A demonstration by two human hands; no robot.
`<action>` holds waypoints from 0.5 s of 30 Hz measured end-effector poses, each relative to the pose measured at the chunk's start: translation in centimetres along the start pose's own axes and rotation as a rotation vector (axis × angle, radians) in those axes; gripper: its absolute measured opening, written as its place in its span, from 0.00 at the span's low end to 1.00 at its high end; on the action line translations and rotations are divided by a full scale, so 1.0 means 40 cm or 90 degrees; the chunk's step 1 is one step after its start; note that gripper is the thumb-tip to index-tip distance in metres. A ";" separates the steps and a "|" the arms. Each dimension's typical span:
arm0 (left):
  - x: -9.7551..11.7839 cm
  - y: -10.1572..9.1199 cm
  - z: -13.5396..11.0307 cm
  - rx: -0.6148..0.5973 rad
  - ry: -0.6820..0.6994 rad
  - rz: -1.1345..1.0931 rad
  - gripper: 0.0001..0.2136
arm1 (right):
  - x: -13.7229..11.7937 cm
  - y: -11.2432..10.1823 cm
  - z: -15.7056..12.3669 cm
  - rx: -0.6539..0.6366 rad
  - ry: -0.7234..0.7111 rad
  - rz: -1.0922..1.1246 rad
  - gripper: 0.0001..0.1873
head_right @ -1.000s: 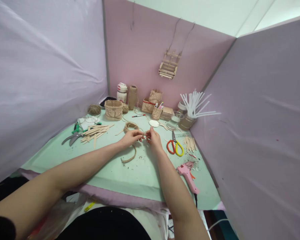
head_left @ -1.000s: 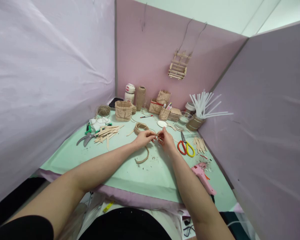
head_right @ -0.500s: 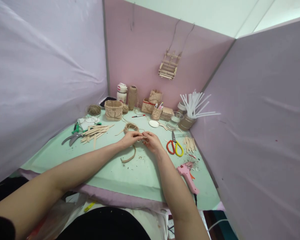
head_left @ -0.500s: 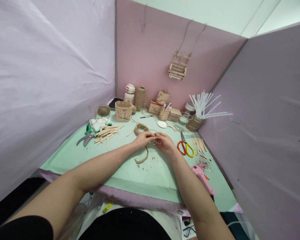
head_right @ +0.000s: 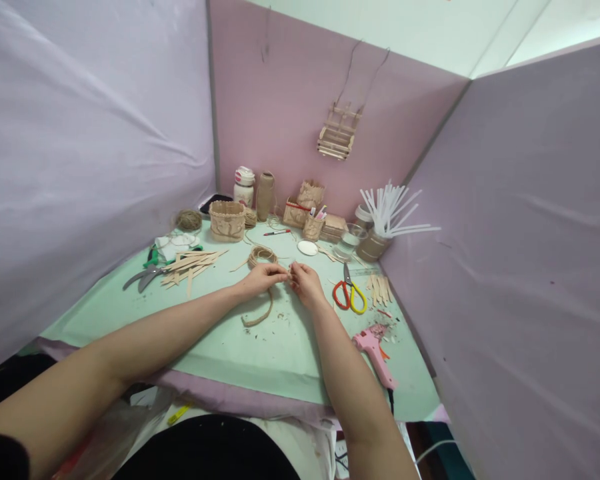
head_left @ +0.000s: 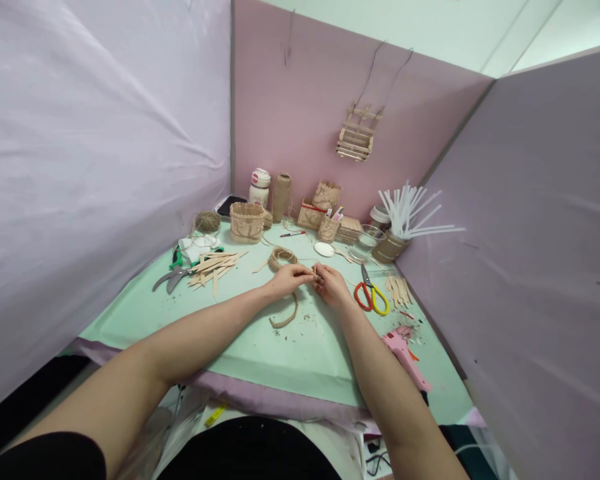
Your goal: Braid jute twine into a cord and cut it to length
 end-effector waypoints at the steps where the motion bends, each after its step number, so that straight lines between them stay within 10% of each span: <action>1: -0.005 -0.007 0.001 0.015 -0.010 -0.007 0.11 | -0.008 -0.011 0.000 0.036 -0.023 -0.035 0.18; 15: -0.015 -0.039 0.002 0.073 -0.038 0.061 0.13 | -0.112 0.024 -0.048 0.032 -0.268 -0.164 0.10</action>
Point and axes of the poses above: each hand's wrist, its own z-axis towards the middle knuckle, its own y-axis out of the palm, x = y × z, the point moved 9 cm from there along z, towards the middle knuckle, and after that the axes turned 1 degree about -x, right-handed, at the moved point
